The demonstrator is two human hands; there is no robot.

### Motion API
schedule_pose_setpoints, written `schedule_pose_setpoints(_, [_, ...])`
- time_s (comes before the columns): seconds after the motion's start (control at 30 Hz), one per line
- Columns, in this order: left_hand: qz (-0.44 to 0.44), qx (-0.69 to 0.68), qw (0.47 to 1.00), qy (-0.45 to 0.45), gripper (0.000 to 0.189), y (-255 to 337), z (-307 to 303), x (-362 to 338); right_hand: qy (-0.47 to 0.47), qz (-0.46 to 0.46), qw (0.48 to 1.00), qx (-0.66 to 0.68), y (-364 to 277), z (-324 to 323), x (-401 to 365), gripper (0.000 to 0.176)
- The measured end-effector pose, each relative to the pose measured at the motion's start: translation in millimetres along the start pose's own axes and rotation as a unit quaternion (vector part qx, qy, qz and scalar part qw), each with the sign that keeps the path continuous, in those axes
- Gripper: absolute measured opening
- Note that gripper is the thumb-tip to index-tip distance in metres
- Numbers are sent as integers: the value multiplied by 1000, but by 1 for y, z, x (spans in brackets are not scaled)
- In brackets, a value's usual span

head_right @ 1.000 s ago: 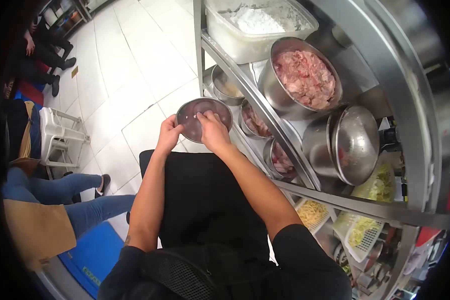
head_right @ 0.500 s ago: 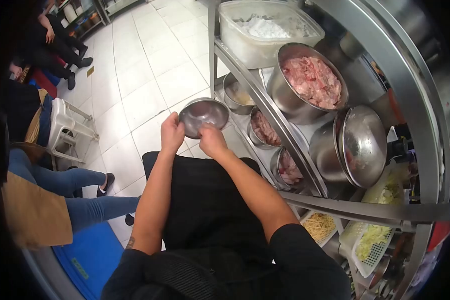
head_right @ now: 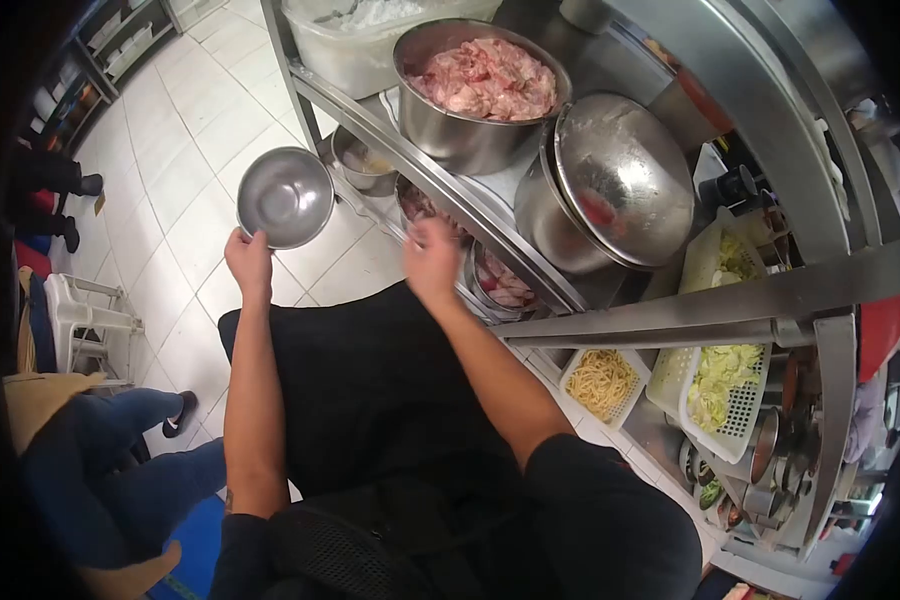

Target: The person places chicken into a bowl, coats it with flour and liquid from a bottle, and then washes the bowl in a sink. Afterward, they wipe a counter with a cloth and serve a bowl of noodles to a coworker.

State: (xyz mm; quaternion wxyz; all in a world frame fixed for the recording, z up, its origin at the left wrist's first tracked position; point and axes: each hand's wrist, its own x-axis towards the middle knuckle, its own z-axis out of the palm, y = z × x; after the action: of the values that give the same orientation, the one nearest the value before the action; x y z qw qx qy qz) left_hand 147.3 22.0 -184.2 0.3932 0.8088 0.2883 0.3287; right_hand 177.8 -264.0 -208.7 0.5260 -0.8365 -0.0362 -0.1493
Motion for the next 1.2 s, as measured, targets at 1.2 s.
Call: schedule_pose_setpoints(1.2, [-302, -233, 851, -361, 19, 60, 15, -178, -157, 327, 918, -160, 82, -69, 31, 58])
